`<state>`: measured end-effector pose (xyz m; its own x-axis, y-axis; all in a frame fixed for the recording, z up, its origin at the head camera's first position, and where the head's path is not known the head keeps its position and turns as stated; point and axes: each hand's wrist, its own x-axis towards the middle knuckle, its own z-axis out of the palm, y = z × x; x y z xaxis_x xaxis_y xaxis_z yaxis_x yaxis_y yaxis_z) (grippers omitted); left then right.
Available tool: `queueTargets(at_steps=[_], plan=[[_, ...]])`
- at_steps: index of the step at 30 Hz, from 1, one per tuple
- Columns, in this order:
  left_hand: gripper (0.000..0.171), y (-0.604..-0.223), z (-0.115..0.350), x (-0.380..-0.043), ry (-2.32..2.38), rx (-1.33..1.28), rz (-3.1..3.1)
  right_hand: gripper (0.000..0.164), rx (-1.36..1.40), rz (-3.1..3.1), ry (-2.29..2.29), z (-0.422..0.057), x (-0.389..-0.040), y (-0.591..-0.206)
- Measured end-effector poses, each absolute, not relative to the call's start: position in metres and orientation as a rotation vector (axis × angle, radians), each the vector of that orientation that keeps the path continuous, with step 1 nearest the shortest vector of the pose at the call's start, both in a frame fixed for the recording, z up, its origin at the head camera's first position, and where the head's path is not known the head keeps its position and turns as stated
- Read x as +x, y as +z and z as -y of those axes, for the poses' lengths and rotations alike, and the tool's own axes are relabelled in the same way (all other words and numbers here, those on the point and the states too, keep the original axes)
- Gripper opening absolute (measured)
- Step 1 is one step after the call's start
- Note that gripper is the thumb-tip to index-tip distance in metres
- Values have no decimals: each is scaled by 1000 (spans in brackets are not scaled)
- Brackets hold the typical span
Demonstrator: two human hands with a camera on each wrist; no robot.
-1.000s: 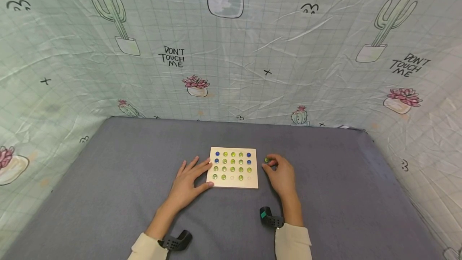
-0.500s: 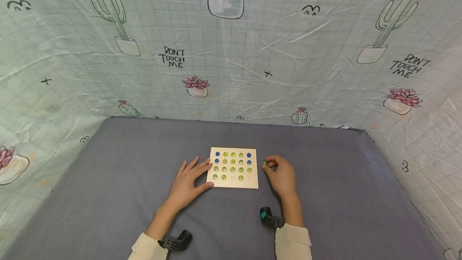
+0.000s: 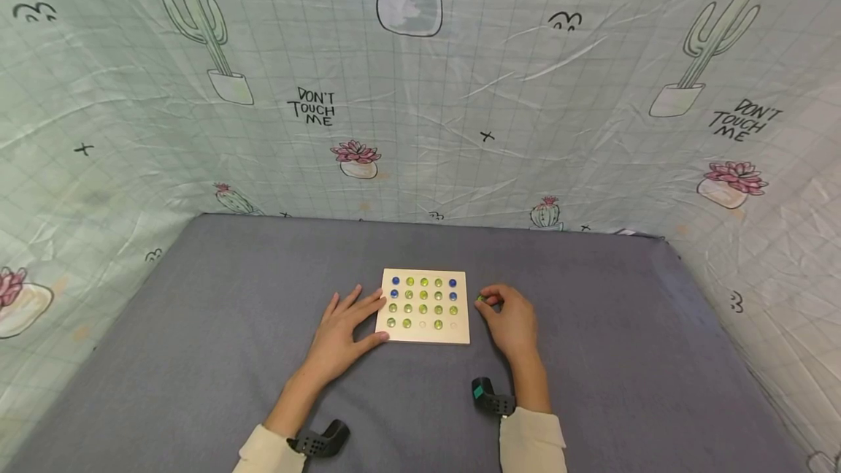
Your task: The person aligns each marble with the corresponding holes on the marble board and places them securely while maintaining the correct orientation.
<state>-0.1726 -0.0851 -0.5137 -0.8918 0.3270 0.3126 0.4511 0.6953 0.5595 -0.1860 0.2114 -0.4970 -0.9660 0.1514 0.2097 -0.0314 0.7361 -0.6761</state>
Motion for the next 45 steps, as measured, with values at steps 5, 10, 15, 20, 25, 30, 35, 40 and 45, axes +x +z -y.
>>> queueTargets(at_steps=[5,10,15,20,25,30,35,40,45], plan=[[64,-514,85,-172,-982,-623,2720,17,-95,2686,1048,-211,-186,-498],[64,-515,85,-172,-977,-624,2716,17,-100,2680,1063,-210,-186,-497],[64,-515,85,-172,-976,-627,2710,18,-87,2668,1102,-208,-186,-494],[64,-516,85,-173,-967,-622,2715,18,-50,2649,1131,-203,-185,-489],[64,-516,84,-173,-963,-620,2717,17,-23,2635,1156,-199,-184,-485],[64,-517,84,-173,-963,-623,2716,16,32,2671,1222,-196,-184,-483],[64,-516,84,-172,-964,-625,2713,14,109,2712,1280,-191,-183,-481],[64,-517,84,-172,-966,-626,2709,13,199,2717,1296,-184,-184,-480],[64,-517,84,-172,-970,-624,2701,14,287,2705,1316,-178,-183,-479]])
